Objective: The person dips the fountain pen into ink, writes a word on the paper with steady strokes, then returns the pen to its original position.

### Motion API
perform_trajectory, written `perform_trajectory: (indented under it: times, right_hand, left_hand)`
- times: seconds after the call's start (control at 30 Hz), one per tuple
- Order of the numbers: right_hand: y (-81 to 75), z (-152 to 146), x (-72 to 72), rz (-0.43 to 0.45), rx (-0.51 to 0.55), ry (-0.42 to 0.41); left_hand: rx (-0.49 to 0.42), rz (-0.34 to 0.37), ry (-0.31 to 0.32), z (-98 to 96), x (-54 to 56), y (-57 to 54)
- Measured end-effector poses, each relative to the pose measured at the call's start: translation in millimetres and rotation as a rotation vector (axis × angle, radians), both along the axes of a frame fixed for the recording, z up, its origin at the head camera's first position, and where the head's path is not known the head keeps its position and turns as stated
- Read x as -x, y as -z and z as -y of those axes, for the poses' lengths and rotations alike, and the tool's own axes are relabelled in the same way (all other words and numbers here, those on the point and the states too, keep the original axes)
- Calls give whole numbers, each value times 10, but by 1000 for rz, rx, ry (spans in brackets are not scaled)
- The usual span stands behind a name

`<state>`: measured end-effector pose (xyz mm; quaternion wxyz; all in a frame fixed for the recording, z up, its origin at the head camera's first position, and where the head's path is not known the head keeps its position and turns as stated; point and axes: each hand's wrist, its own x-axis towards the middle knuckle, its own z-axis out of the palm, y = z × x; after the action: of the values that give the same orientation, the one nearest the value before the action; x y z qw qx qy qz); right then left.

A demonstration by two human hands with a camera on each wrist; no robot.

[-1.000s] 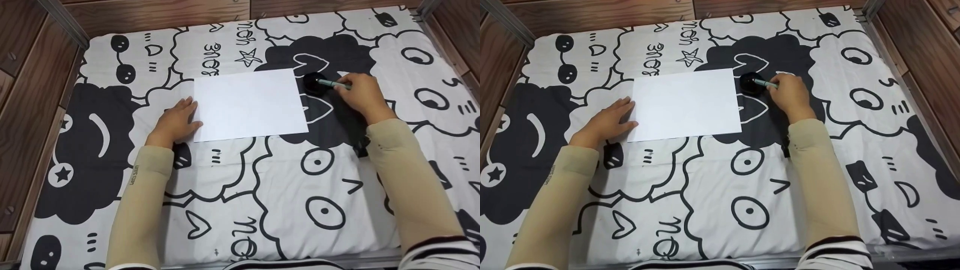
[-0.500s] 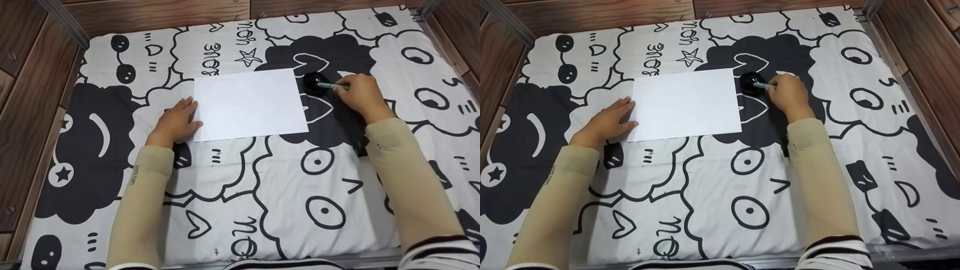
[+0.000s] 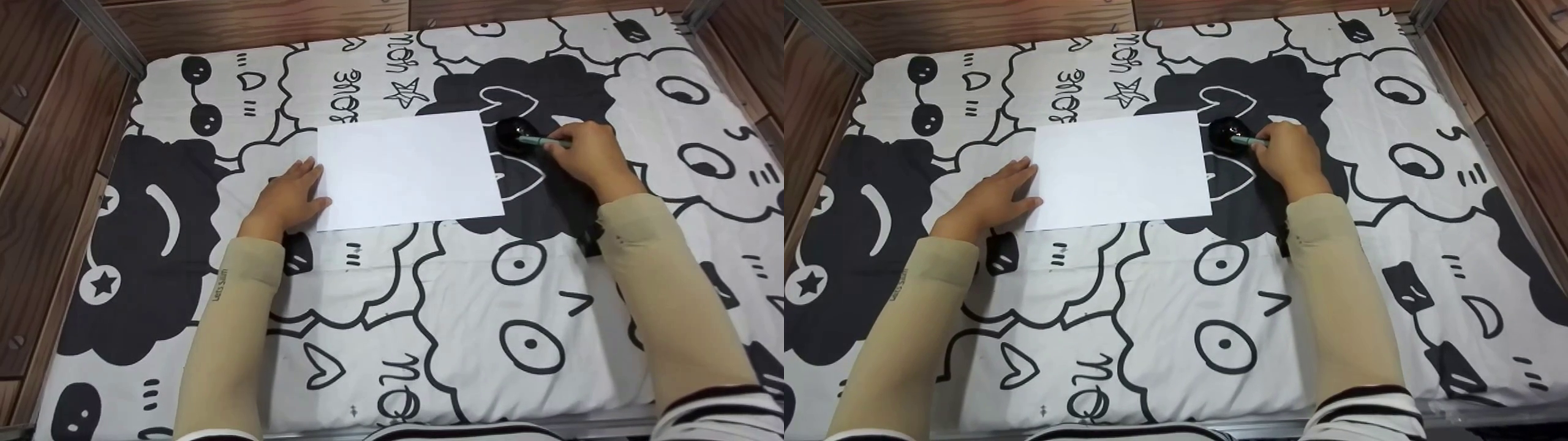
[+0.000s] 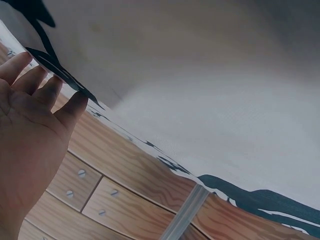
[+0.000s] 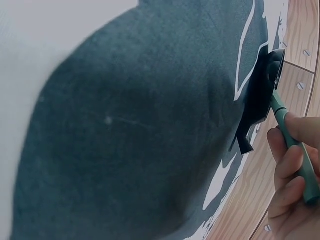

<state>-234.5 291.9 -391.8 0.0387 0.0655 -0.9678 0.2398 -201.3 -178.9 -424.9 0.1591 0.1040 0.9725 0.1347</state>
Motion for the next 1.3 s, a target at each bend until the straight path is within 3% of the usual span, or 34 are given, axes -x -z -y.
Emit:
perform_trajectory:
  times: [1.3]
  right_hand:
    - [-53, 66, -45, -93, 150, 60]
  left_hand:
    - [-3, -2, 1, -13, -23, -29]
